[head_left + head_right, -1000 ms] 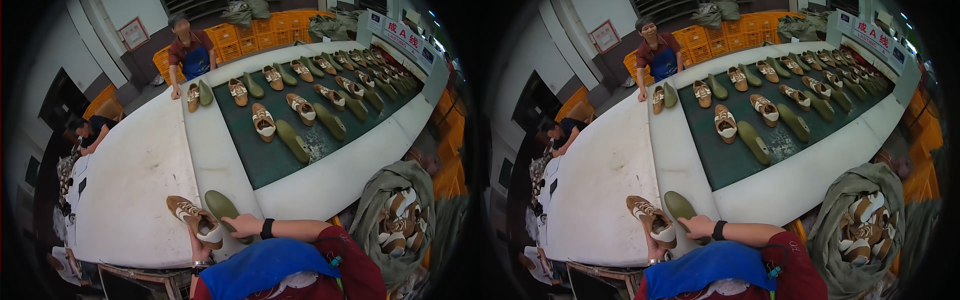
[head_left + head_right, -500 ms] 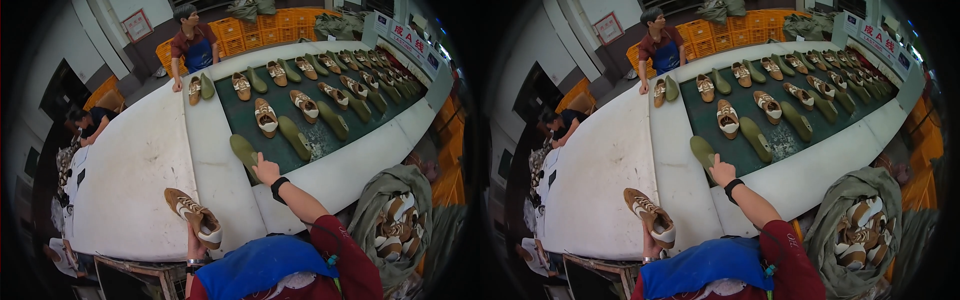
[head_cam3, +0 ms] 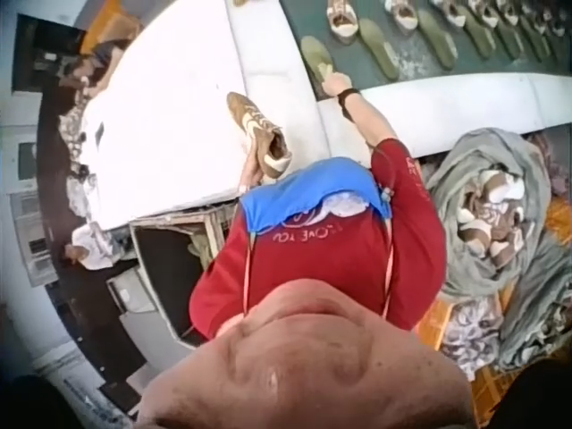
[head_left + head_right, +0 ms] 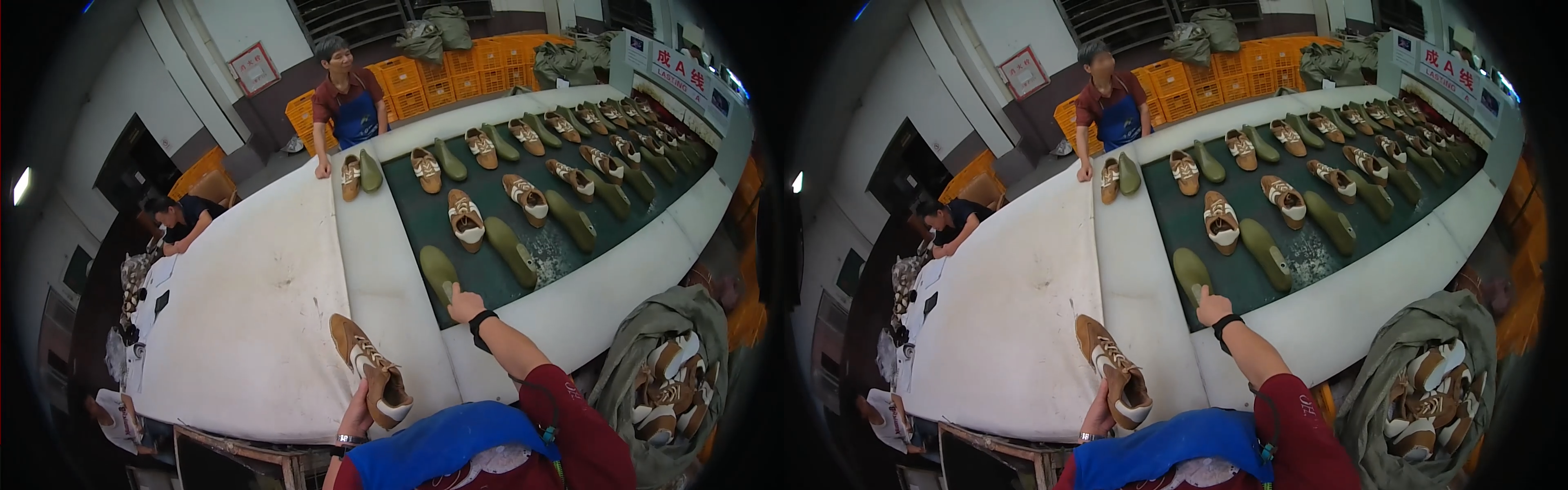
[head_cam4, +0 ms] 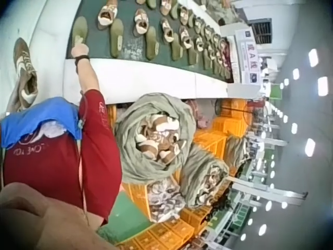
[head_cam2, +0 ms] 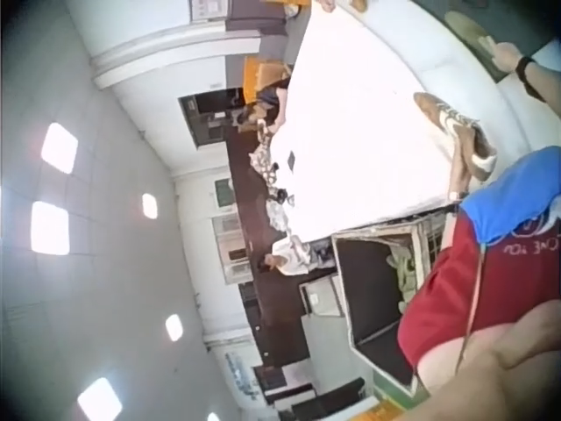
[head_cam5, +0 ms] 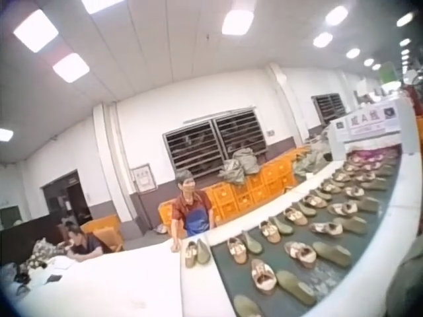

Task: Processing and packing shoes in a factory setting.

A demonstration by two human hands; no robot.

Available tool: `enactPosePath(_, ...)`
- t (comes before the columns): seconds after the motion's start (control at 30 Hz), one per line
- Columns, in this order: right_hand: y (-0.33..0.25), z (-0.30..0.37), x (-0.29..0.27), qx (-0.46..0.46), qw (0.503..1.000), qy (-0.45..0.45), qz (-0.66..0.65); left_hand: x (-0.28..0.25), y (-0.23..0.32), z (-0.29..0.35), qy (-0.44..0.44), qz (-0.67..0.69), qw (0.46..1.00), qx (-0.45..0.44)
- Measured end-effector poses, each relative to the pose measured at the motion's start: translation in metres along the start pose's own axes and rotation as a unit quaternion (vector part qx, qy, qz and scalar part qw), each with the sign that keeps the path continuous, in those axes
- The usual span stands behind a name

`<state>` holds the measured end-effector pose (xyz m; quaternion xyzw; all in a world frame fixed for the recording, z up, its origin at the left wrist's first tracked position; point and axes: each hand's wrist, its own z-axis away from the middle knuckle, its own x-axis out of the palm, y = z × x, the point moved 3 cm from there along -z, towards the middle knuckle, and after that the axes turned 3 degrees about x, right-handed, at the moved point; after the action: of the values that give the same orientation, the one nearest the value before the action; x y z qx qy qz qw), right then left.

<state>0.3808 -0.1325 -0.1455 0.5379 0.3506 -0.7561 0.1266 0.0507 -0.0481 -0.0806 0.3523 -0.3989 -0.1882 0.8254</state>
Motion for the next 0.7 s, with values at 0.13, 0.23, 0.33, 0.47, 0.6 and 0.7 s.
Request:
enactPosePath(0.13, -0.011, 0.006, -0.004, -0.031, 0.999, -0.012, 0.006, 0.001, 0.002, 0.000, -0.012, -0.004, 1.000, -0.001)
enactPosePath(0.23, -0.007, 0.011, -0.003, -0.020, 0.999, -0.044, 0.004, 0.006, 0.008, 0.005, 0.003, -0.011, 1.000, 0.029)
enactPosePath(0.33, -0.007, 0.010, 0.001, -0.017, 0.998, -0.065, 0.001, -0.021, 0.037, -0.008, -0.045, 0.197, 0.960, 0.194)
enactPosePath(0.47, -0.002, 0.006, 0.003, 0.009, 0.998, -0.061, -0.027, -0.084, 0.077, 0.001, 0.084, 0.348, 0.887, 0.292)
enactPosePath(0.6, -0.013, 0.006, 0.003, 0.012, 0.996, -0.091, 0.011, -0.078, 0.065, -0.001, 0.101, 0.403, 0.883, 0.219)
enactPosePath(0.7, 0.003, 0.013, 0.008, 0.004, 0.991, -0.104, -0.085, -0.017, 0.023, -0.016, 0.002, 0.307, 0.951, 0.041)
